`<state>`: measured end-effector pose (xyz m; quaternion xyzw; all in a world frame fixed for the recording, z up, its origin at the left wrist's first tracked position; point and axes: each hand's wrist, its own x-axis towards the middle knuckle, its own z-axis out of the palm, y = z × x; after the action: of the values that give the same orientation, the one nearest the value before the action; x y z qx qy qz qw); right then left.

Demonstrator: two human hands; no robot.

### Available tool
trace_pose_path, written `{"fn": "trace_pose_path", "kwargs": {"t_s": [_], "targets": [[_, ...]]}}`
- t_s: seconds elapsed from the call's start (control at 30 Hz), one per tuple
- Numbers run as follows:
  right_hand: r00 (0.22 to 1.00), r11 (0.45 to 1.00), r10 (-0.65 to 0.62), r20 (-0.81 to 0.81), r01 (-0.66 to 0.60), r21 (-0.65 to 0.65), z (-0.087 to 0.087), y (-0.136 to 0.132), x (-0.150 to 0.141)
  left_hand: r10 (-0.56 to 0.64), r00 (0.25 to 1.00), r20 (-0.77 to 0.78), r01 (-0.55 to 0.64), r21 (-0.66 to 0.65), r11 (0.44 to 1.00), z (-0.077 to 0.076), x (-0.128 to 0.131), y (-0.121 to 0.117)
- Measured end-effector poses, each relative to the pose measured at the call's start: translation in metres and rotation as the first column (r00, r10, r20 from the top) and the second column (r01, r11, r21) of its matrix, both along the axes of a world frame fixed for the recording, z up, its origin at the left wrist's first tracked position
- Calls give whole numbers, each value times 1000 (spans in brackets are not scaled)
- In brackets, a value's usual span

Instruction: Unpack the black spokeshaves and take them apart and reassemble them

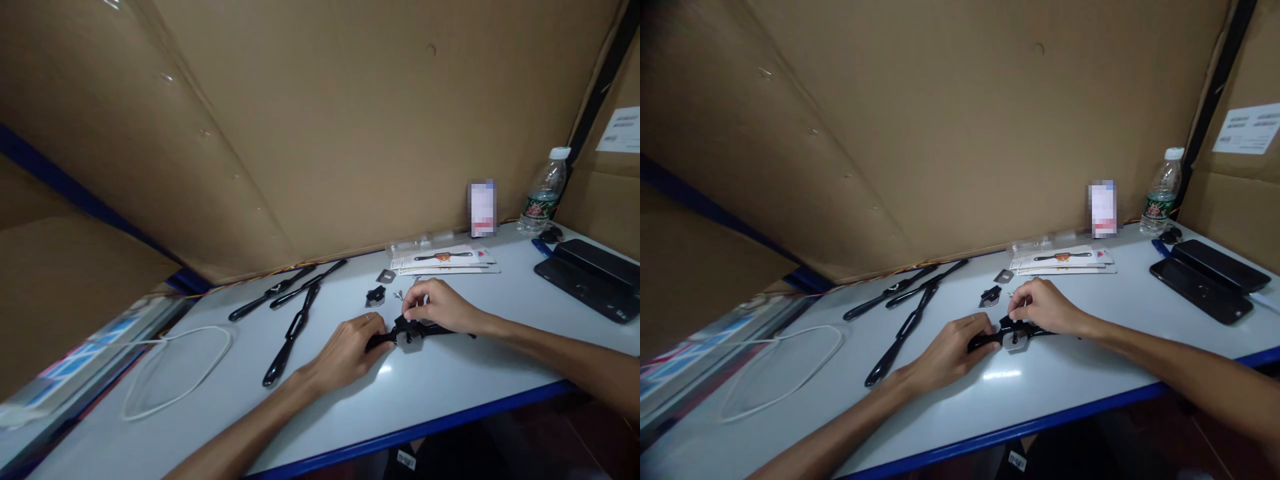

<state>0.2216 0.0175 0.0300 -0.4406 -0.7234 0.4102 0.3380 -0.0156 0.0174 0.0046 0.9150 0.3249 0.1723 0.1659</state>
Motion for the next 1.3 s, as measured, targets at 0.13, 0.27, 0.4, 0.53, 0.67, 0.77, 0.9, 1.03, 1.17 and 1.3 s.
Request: {"fn": "trace_pose_path", "kwargs": {"t_s": [0.13,0.27,0.4,0.53,0.67,0.77,0.9,1.03,1.17,1.3], "targets": [[999,998,33,-3,-33,-50,1,2,2,31,999,-16,-31,-31,999,0,0,0],[997,995,77,32,-75,-65,-2,-3,-2,34,999,-21,-35,-36,999,1,-1,0],[993,999,1,120,-6,41,2,-7,-3,31,999,-28,-32,-39,999,1,-1,0],[970,959,-178,165,133,251,18,2,8,30,999,-23,-31,-41,999,1,-1,0],[857,895,-362,367,210,393,27,20,29,24,999,-27,-25,-26,999,-1,-2,1],[709,916,-359,607,142,375,22,29,41,11,1000,-28,-12,-11,1000,0,-2,1],[660,957,-232,715,24,289,6,33,48,3,999,-35,-2,3,1000,1,-1,1],[664,969,-149,733,-50,242,-4,35,47,-3,999,-45,4,25,1000,1,-1,0],[686,962,-169,708,-41,269,-4,33,40,1,999,-47,1,27,1000,1,-2,1],[766,957,-154,624,-42,288,2,21,25,-10,999,-42,11,29,1000,0,-3,1]]}}
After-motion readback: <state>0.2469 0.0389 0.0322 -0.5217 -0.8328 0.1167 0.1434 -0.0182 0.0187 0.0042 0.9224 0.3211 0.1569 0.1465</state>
